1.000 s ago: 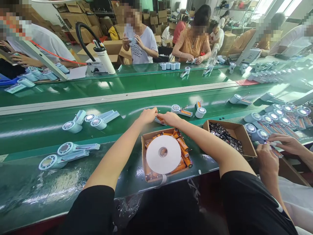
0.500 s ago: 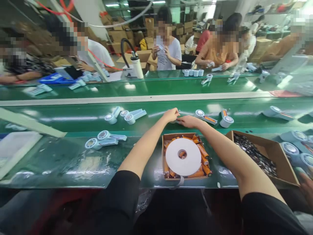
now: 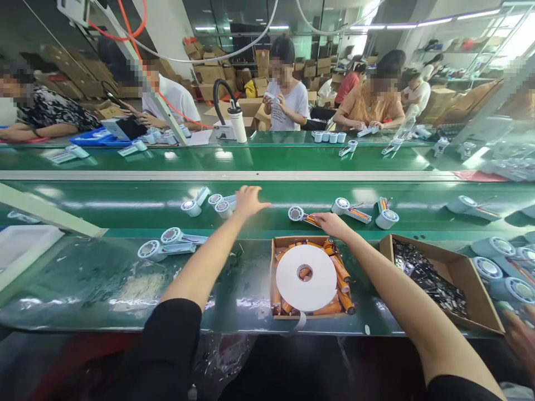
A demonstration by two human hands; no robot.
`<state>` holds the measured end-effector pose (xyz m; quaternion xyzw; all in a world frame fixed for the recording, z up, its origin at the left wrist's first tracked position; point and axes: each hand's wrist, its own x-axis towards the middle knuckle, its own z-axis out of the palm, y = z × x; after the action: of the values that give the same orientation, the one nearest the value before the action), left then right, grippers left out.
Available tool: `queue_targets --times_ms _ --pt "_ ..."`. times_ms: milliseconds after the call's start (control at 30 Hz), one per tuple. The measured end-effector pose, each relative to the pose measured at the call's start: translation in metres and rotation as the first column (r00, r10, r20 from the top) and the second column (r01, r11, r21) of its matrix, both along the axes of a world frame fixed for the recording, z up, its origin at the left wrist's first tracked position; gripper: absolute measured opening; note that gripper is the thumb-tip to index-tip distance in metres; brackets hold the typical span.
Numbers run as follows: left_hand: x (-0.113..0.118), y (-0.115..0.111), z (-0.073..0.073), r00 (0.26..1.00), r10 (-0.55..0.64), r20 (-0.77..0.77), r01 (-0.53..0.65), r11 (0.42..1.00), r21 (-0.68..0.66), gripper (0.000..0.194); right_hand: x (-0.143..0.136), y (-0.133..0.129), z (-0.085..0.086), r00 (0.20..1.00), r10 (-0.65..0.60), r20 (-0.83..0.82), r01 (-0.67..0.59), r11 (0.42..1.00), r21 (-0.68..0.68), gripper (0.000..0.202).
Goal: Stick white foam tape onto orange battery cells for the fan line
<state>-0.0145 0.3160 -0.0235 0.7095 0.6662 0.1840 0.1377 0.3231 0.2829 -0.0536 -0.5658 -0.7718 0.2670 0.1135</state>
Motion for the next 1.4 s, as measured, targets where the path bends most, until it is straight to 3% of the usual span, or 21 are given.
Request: queue_targets --times_ms 67,133,200,300,400,500,600,700,833,967,1133,1400 --pt "-0.050 0.005 0.007 0.970 0.060 -0.237 -0.075 0.996 -0.053 0.094 0.007 -0.005 0.000 0.998 0.029 0.051 -0.030 0.999 0.036 0.044" --pt "-0.079 0.013 0.016 0.886 0.022 -0.464 -0.108 0.981 -0.160 0.087 0.010 -0.008 0.001 0.992 0.072 0.108 -0.077 0.996 0.039 0.046" --pt "-0.084 0.016 0.024 0.830 -0.059 -0.555 -0.094 0.966 -0.243 0.073 0.010 -0.007 0.001 0.977 0.106 0.186 -0.114 0.993 0.032 0.051" --pt "-0.060 -0.004 0.028 0.814 -0.164 -0.557 0.020 0.967 -0.254 0.061 0.007 -0.007 0.003 0.937 0.112 0.331 -0.133 0.990 0.042 0.053" --pt "-0.030 -0.062 0.023 0.795 -0.248 -0.554 0.153 0.965 -0.211 0.065 0.004 -0.008 0.006 0.886 0.145 0.441 -0.179 0.983 0.035 0.049" --pt "-0.022 -0.142 0.015 0.775 -0.315 -0.548 0.239 0.948 -0.208 0.072 0.002 -0.009 0.010 0.838 0.201 0.508 -0.230 0.973 -0.006 0.048" --pt "-0.044 -0.215 0.013 0.752 -0.318 -0.578 0.264 0.948 -0.179 0.069 0.000 -0.010 0.015 0.799 0.220 0.559 -0.236 0.971 -0.044 0.048" --pt "-0.089 -0.251 0.013 0.729 -0.237 -0.642 0.169 0.971 -0.167 0.068 -0.001 -0.010 0.018 0.776 0.225 0.589 -0.237 0.970 -0.057 0.050" --pt "-0.150 -0.251 0.009 0.724 -0.183 -0.665 0.074 0.979 -0.189 0.071 -0.001 -0.009 0.017 0.757 0.224 0.614 -0.235 0.970 -0.064 0.051" --pt "-0.181 -0.243 0.001 0.735 -0.068 -0.674 -0.011 0.994 -0.111 0.086 0.000 -0.005 0.014 0.750 0.211 0.627 -0.213 0.974 -0.073 0.053" --pt "-0.183 -0.241 -0.004 0.763 -0.130 -0.633 0.003 0.980 -0.198 0.069 0.004 -0.002 0.010 0.751 0.191 0.632 -0.196 0.979 -0.064 0.057" --pt "-0.172 -0.225 -0.004 0.772 -0.220 -0.596 0.144 0.974 -0.173 0.069 0.009 0.008 0.009 0.749 0.170 0.640 -0.174 0.983 -0.058 0.057"
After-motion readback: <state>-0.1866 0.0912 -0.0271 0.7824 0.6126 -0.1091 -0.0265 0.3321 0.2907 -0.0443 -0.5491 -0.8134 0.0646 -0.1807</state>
